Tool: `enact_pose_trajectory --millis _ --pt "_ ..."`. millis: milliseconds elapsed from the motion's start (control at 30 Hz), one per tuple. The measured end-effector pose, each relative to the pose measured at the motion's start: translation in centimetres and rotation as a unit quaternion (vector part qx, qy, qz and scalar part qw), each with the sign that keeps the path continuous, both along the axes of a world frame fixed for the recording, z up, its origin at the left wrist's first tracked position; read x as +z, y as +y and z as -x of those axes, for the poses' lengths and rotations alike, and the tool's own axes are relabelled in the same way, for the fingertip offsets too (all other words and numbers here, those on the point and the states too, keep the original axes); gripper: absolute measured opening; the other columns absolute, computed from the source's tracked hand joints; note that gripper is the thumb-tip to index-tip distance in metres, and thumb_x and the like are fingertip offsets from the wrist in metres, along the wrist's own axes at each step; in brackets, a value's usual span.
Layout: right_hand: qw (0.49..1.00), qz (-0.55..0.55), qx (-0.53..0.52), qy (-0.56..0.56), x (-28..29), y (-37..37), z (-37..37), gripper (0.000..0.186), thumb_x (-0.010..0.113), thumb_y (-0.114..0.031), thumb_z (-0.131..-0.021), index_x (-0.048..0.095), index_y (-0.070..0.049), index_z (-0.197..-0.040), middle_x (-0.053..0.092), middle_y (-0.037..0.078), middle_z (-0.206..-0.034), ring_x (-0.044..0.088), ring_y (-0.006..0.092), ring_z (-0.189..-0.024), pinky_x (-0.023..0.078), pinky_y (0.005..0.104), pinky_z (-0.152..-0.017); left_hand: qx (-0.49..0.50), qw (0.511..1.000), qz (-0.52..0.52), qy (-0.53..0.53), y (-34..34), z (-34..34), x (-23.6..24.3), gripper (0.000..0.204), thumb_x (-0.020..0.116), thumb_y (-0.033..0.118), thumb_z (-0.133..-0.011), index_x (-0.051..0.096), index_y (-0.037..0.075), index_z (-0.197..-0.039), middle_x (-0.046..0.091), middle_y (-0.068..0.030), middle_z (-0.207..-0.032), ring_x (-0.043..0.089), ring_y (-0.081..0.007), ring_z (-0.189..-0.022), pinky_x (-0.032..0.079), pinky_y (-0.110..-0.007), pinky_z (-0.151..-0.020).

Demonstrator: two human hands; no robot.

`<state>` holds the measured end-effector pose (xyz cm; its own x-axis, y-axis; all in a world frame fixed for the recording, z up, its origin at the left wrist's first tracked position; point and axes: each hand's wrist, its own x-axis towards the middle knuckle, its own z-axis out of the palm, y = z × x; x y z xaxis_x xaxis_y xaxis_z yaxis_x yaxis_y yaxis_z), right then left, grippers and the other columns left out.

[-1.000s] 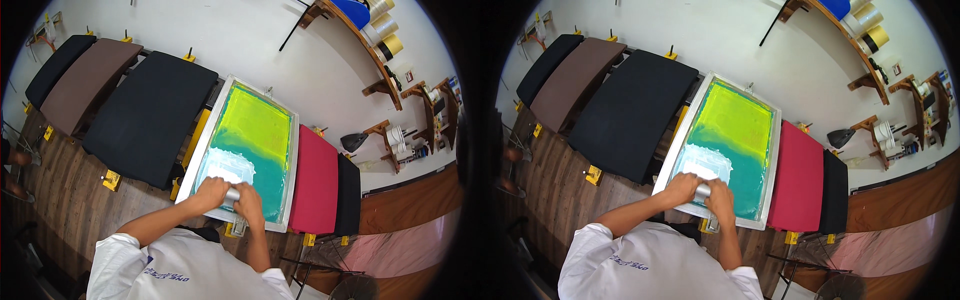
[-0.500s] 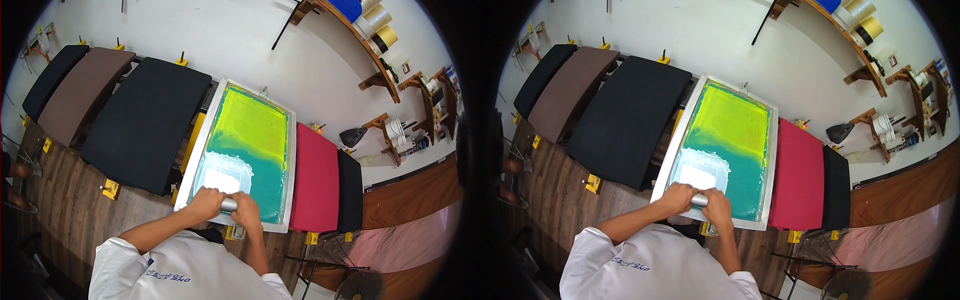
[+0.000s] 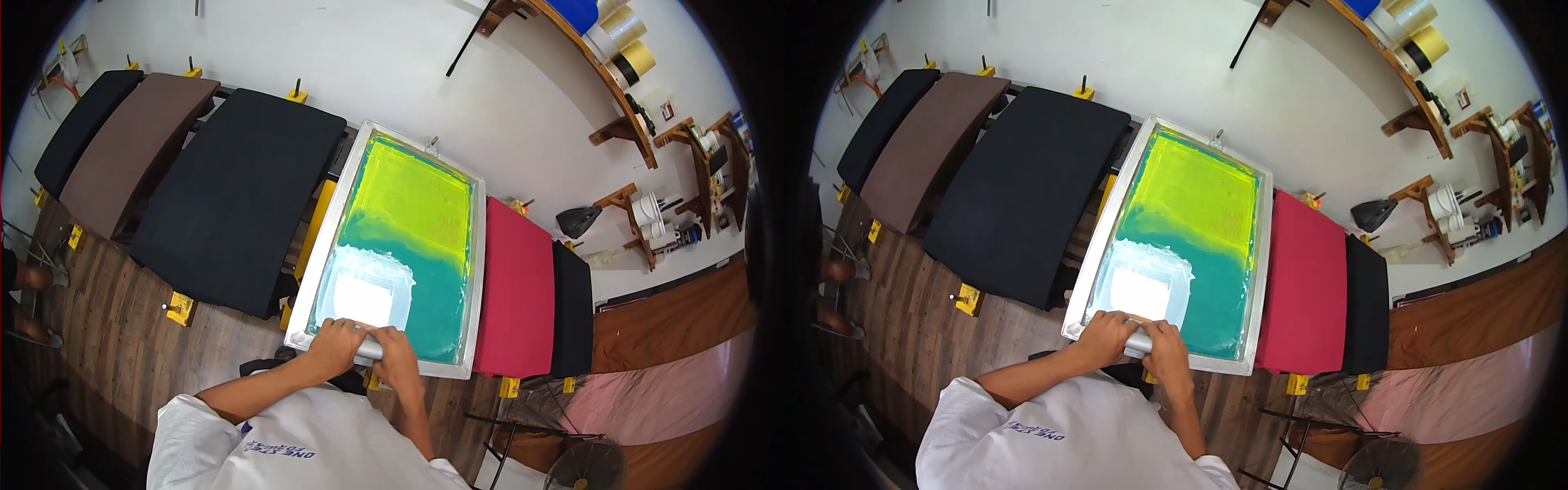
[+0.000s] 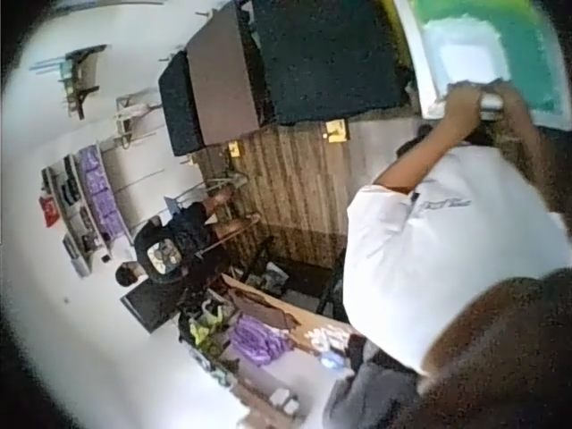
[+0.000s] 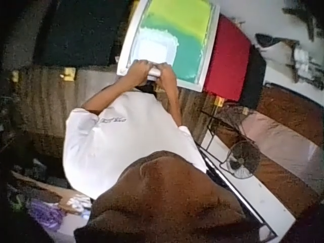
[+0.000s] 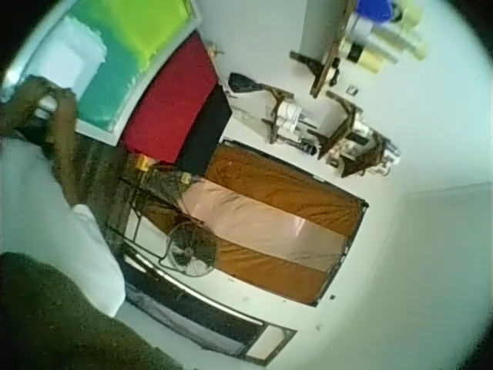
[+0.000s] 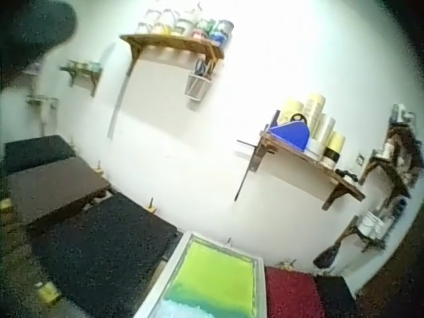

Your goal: The recorder is performing screen printing on a series of garments, applying white ink through a screen onto the fabric using a squeegee and then moving to the next station.

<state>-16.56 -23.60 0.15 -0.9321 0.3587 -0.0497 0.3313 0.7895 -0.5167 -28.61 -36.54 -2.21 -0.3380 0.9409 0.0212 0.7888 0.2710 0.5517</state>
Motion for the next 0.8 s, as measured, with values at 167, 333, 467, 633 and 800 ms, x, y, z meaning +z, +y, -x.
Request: enact_pose_trajectory --millis 167,333,467,633,800 --pt "0.998 -0.007 0.008 -0.057 2.3 3.8 4.4 0.046 0.062 0.005 -0.064 0.069 -0.005 -0.109 0.065 0.018 -0.102 0.06 0.0393 -0.099 0.05 0.0454 -0.086 0.025 0.999 0.014 -0.024 3.8 4.1 2.0 0.026 0.064 0.006 -0.072 0.069 0.005 -0.097 0.07 -0.017 -0.08 0.068 -0.0358 -0.077 0.052 -0.05 -0.073" --pt "0.999 -0.043 -0.018 0.001 -0.7 5.6 5.8 0.05 0.064 0.005 -0.064 0.064 -0.006 -0.113 0.059 0.017 -0.106 0.055 0.0385 -0.102 0.048 0.0442 -0.088 0.043 0.998 -0.044 -0.01 6.1 5.6 0.1 0.033 0.059 -0.004 -0.074 0.067 0.0 -0.106 0.067 -0.0214 -0.103 0.065 -0.037 -0.096 0.049 -0.046 -0.084" --pt "0.999 -0.03 -0.023 0.014 -1.3 2.4 2.5 0.059 0.067 0.008 -0.059 0.059 -0.006 -0.115 0.053 0.016 -0.106 0.051 0.0371 -0.103 0.047 0.044 -0.09 0.03 0.992 -0.062 0.102 3.0 1.7 -1.7 0.04 0.062 -0.001 -0.073 0.061 0.001 -0.113 0.061 -0.0214 -0.115 0.06 -0.0344 -0.107 0.046 -0.042 -0.087" --pt "0.999 0.014 0.008 -0.052 1.3 0.7 -0.1 0.056 0.072 0.003 -0.064 0.059 -0.004 -0.118 0.054 0.015 -0.114 0.053 0.0344 -0.109 0.05 0.0437 -0.087 0.012 0.999 0.029 -0.02 0.5 -0.2 2.9 0.056 0.068 -0.002 -0.065 0.06 0.002 -0.12 0.062 -0.0211 -0.119 0.059 -0.0371 -0.111 0.046 -0.047 -0.094" --pt "1.0 0.013 0.015 -0.016 2.0 3.9 3.1 0.052 0.066 0.008 -0.065 0.061 -0.003 -0.115 0.056 0.016 -0.107 0.054 0.0364 -0.103 0.049 0.0446 -0.086 0.06 0.997 -0.024 -0.049 4.0 2.6 4.4 0.045 0.066 -0.007 -0.062 0.066 -0.002 -0.107 0.067 -0.0208 -0.098 0.065 -0.0393 -0.089 0.052 -0.048 -0.08"
